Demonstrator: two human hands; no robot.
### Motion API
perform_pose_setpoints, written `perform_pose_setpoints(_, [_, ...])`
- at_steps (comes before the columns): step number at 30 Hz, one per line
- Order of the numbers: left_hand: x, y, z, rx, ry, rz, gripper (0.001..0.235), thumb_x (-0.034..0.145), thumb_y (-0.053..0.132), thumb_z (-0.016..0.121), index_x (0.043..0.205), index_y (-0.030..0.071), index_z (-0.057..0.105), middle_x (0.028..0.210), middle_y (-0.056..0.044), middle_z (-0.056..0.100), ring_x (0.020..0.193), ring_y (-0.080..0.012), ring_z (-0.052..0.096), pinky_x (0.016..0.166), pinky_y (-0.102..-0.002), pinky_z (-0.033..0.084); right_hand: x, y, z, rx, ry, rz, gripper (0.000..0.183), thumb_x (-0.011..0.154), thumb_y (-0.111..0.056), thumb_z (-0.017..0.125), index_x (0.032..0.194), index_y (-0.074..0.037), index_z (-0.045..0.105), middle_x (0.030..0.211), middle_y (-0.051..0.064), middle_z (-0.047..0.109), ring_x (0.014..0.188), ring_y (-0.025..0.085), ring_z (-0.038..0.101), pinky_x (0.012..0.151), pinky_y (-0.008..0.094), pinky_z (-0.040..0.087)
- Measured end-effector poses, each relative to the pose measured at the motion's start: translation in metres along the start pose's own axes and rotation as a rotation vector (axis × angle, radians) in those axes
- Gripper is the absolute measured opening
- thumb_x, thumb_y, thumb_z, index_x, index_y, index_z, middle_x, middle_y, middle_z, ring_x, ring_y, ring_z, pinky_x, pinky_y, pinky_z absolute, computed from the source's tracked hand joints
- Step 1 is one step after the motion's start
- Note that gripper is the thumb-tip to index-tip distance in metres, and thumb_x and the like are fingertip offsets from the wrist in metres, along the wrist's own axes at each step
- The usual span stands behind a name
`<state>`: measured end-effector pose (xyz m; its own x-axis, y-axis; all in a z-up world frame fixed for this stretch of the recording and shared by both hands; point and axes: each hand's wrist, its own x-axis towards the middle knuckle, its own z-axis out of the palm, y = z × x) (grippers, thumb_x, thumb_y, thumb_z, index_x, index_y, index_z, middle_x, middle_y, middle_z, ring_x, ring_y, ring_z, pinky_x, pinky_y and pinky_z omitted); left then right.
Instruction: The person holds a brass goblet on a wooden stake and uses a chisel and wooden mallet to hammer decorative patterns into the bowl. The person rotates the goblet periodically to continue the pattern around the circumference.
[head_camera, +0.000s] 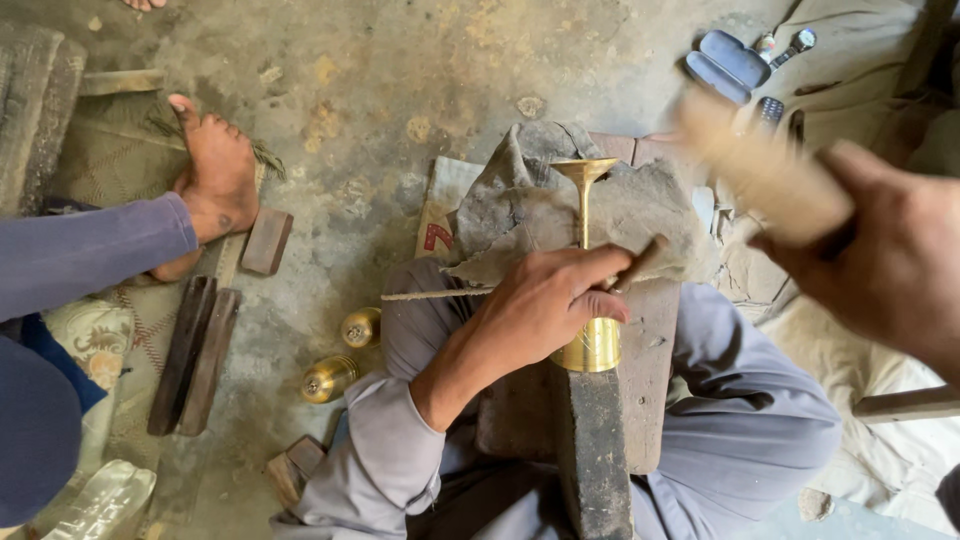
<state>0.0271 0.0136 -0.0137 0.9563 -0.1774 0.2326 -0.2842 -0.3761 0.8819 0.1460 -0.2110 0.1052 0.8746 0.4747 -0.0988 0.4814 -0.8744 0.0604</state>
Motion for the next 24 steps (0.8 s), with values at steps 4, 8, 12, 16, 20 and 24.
perform_pose_setpoints(4, [0.003, 0.002, -0.005, -0.085, -0.044, 0.014, 0.027, 0.092, 0.016, 0.073, 0.116, 0.007, 0.063, 0.086, -0.005, 0.073, 0.084, -0.0135, 0.079, 0.055, -0.029, 0.056, -0.018, 0.007, 0.012, 0.2, 0.133, -0.007, 0.033, 0.085, -0.019, 0.083, 0.107, 0.002, 0.069, 0.085, 0.017, 0.075, 0.064, 0.023, 0.073, 0.061, 0.037, 0.062])
perform_pose_setpoints(8, [0.001, 0.001, -0.005, -0.088, -0.029, 0.044, 0.024, 0.094, 0.013, 0.073, 0.116, 0.008, 0.064, 0.09, -0.004, 0.073, 0.085, -0.0139, 0.079, 0.057, -0.028, 0.057, -0.028, 0.003, 0.012, -0.103, 0.202, -0.205, 0.035, 0.078, -0.016, 0.082, 0.109, -0.005, 0.072, 0.094, 0.011, 0.075, 0.079, 0.023, 0.074, 0.076, 0.037, 0.062])
perform_pose_setpoints(12, [-0.006, -0.003, 0.001, -0.019, 0.044, 0.035, 0.024, 0.093, 0.016, 0.076, 0.113, 0.007, 0.066, 0.086, -0.004, 0.072, 0.079, -0.0136, 0.076, 0.058, -0.03, 0.055, -0.035, -0.005, 0.006, 0.275, 0.139, 0.128, 0.03, 0.083, -0.017, 0.083, 0.106, -0.002, 0.071, 0.09, 0.013, 0.073, 0.076, 0.025, 0.073, 0.073, 0.041, 0.06])
perform_pose_setpoints(16, [-0.023, -0.008, 0.007, -0.012, 0.17, 0.027, 0.028, 0.093, 0.019, 0.078, 0.114, 0.006, 0.065, 0.086, -0.006, 0.071, 0.074, -0.0154, 0.071, 0.06, -0.028, 0.058, -0.055, -0.006, 0.002, -0.073, 0.312, -0.134, 0.032, 0.079, -0.01, 0.081, 0.108, -0.001, 0.073, 0.092, 0.014, 0.073, 0.081, 0.027, 0.073, 0.078, 0.039, 0.061])
perform_pose_setpoints(20, [-0.061, -0.025, 0.003, -0.411, 0.435, -0.132, 0.018, 0.105, 0.012, 0.067, 0.115, 0.002, 0.057, 0.101, -0.007, 0.075, 0.089, -0.0135, 0.077, 0.072, -0.027, 0.068, -0.108, 0.007, 0.038, 0.218, 0.304, 0.22, 0.043, 0.085, -0.027, 0.085, 0.106, 0.007, 0.069, 0.094, 0.026, 0.071, 0.075, 0.029, 0.071, 0.064, 0.043, 0.061])
perform_pose_setpoints(24, [-0.119, -0.039, 0.007, -0.45, 0.598, -0.383, 0.024, 0.098, 0.008, 0.067, 0.117, -0.001, 0.056, 0.091, -0.009, 0.073, 0.079, -0.0114, 0.074, 0.069, -0.026, 0.064, -0.156, 0.019, 0.14, 0.744, 0.052, 0.687, 0.039, 0.086, -0.033, 0.083, 0.102, 0.0, 0.071, 0.086, 0.019, 0.074, 0.071, 0.028, 0.073, 0.062, 0.044, 0.063])
